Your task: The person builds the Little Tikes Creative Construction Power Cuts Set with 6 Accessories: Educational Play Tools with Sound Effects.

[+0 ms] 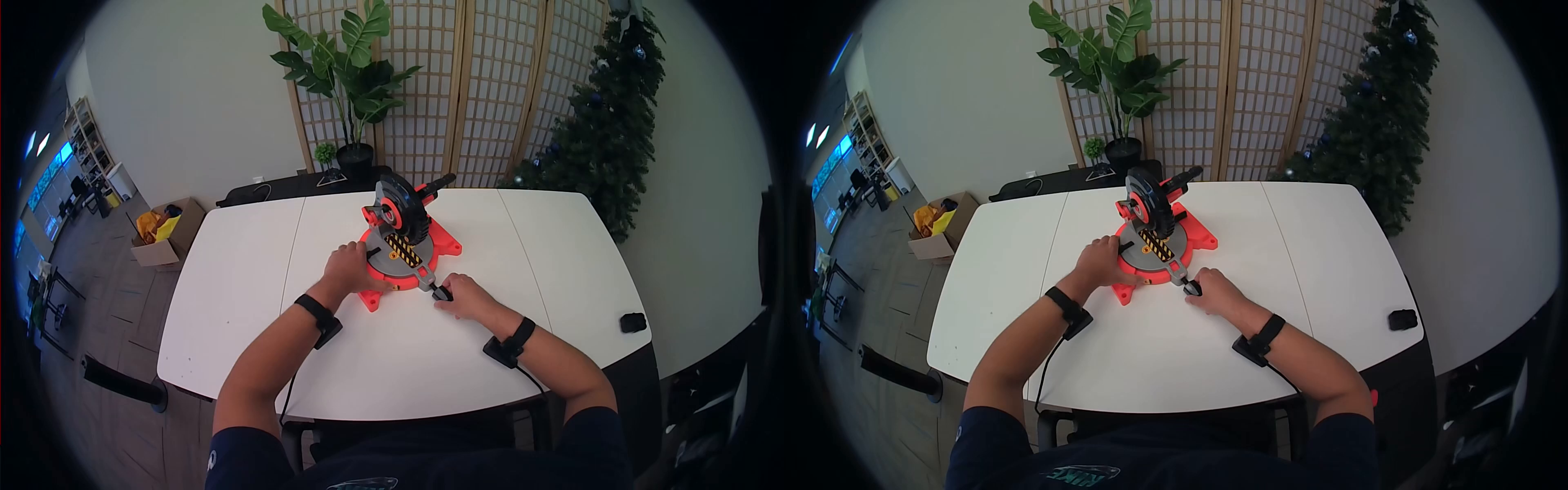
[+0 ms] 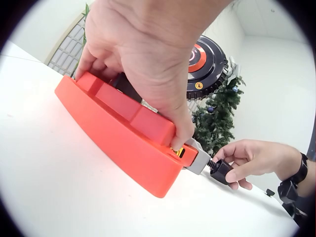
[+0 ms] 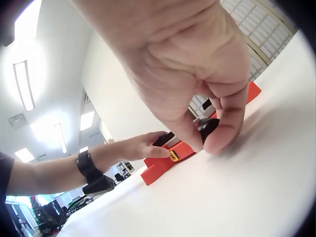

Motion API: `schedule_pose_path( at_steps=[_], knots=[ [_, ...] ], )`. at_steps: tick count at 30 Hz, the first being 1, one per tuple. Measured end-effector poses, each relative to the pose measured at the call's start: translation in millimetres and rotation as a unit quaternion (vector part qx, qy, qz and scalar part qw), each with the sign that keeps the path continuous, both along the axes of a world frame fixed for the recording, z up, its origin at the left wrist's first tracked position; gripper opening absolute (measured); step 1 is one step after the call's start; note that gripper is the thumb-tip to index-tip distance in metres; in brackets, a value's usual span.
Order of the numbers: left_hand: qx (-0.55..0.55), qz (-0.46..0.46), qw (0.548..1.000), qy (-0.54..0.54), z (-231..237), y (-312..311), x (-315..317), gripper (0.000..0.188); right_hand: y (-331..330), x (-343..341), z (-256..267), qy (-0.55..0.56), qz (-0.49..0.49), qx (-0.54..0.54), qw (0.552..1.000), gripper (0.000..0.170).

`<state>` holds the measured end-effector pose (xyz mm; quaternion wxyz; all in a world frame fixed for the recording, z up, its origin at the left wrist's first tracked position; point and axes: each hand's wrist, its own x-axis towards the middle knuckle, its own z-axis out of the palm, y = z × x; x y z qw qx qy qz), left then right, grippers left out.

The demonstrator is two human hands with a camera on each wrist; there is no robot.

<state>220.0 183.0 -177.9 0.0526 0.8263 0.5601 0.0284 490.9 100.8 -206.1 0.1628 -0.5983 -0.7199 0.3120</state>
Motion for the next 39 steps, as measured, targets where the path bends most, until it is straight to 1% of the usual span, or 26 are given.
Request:
schedule_pose_path(
  at_steps=[2, 4, 5, 7, 9, 11, 13, 16, 17, 19, 23, 25, 26, 28, 29, 31, 32, 33, 34, 35, 37, 38, 39],
  knots=[
    [0.001, 0.002, 1.0, 0.002, 0.1, -0.4, 0.1, 0.116, 0.4, -1.1, 2.6, 0.011, -0.004, -0.002, 1.0, 0.042],
    [-0.004, 0.003, 1.0, 0.003, 1.2, -0.3, 0.3, 0.116, 1.4, -1.5, 4.2, 0.038, -0.032, -0.043, 0.998, 0.042],
    [-0.009, 0.004, 1.0, 0.005, 1.7, -0.5, 0.5, 0.117, 1.6, -1.2, 2.8, 0.038, -0.032, -0.043, 0.998, 0.042],
    [0.0, 0.004, 1.0, 0.001, 0.7, -1.5, 0.8, 0.114, 1.4, -1.5, 1.4, -0.006, -0.005, -0.003, 1.0, 0.042],
    [0.008, 0.004, 1.0, -0.002, -0.3, -0.9, 0.9, 0.11, -0.3, -1.5, 5.9, -0.004, -0.003, -0.005, 1.0, 0.043],
    [-0.008, 0.004, 1.0, -0.003, 0.0, 0.0, 0.1, 0.118, -0.5, -1.1, 6.6, -0.001, 0.0, -0.006, 1.0, 0.043],
    [-0.01, 0.005, 1.0, -0.003, -0.1, -0.4, 0.2, 0.118, 2.5, 1.7, 0.1, 0.116, -0.036, -0.062, 0.991, 0.043],
    [-0.014, 0.005, 1.0, -0.003, 1.6, -1.2, 0.6, 0.118, 5.6, 0.1, -5.6, 0.137, -0.056, -0.091, 0.985, 0.043],
    [-0.017, 0.004, 1.0, -0.002, 2.4, -1.6, 1.0, 0.118, 5.1, -0.1, -4.8, 0.136, -0.056, -0.091, 0.985, 0.043],
    [-0.016, 0.004, 1.0, -0.002, 2.4, -1.6, 1.0, 0.119, 2.7, -0.4, -1.6, 0.01, -0.004, -0.002, 1.0, 0.042],
    [-0.019, 0.004, 1.0, 0.0, 3.8, -2.7, 1.0, 0.119, 3.2, -1.3, 3.8, 0.005, -0.009, -0.016, 1.0, 0.043],
    [-0.017, 0.005, 1.0, 0.002, 3.5, -2.3, 1.2, 0.119, 4.3, -2.0, 1.5, 0.153, -0.068, -0.096, 0.981, 0.044],
    [-0.015, 0.005, 1.0, 0.004, 3.2, -2.2, 1.4, 0.119, 4.8, -1.5, 2.2, 0.153, -0.068, -0.096, 0.981, 0.044],
    [-0.019, 0.006, 1.0, 0.005, 3.3, -2.5, 1.6, 0.119, 5.8, -0.3, 4.9, 0.07, -0.019, -0.074, 0.995, 0.042],
    [-0.023, 0.007, 1.0, 0.006, 3.8, -2.8, 1.7, 0.119, 5.0, 0.1, 2.8, 0.07, -0.019, -0.074, 0.995, 0.042],
    [-0.02, 0.006, 1.0, 0.006, 3.3, -3.0, 1.6, 0.119, 1.9, -0.7, -0.4, -0.031, 0.028, 0.058, 0.997, 0.04],
    [-0.018, 0.005, 1.0, 0.006, 2.6, -3.4, 1.2, 0.119, 1.3, -0.7, 1.7, -0.031, 0.029, 0.058, 0.997, 0.04],
    [-0.018, 0.005, 1.0, 0.006, 1.5, -4.5, 1.2, 0.119, 0.7, 0.1, 4.8, 0.012, 0.009, 0.008, 1.0, 0.041],
    [-0.004, 0.007, 1.0, 0.003, 0.5, -6.6, 1.6, 0.114, 0.2, 0.0, 7.8, 0.055, -0.01, -0.043, 0.998, 0.042],
    [0.011, 0.008, 1.0, 0.0, 0.0, -7.6, 1.8, 0.108, 1.6, 0.8, 4.6, 0.055, -0.01, -0.042, 0.998, 0.042],
    [0.006, 0.009, 1.0, 0.004, 1.4, -8.9, 1.7, 0.108, 3.3, 1.9, -1.7, 0.141, -0.055, -0.078, 0.985, 0.043],
    [0.001, 0.009, 1.0, 0.008, 2.1, -9.5, 2.1, 0.108, 3.6, 2.6, -0.8, 0.141, -0.056, -0.079, 0.985, 0.043],
    [0.0, 0.008, 1.0, 0.009, 1.6, -10.2, 2.6, 0.108, 4.3, 3.8, 1.1, 0.111, -0.04, -0.086, 0.989, 0.042]
  ],
)
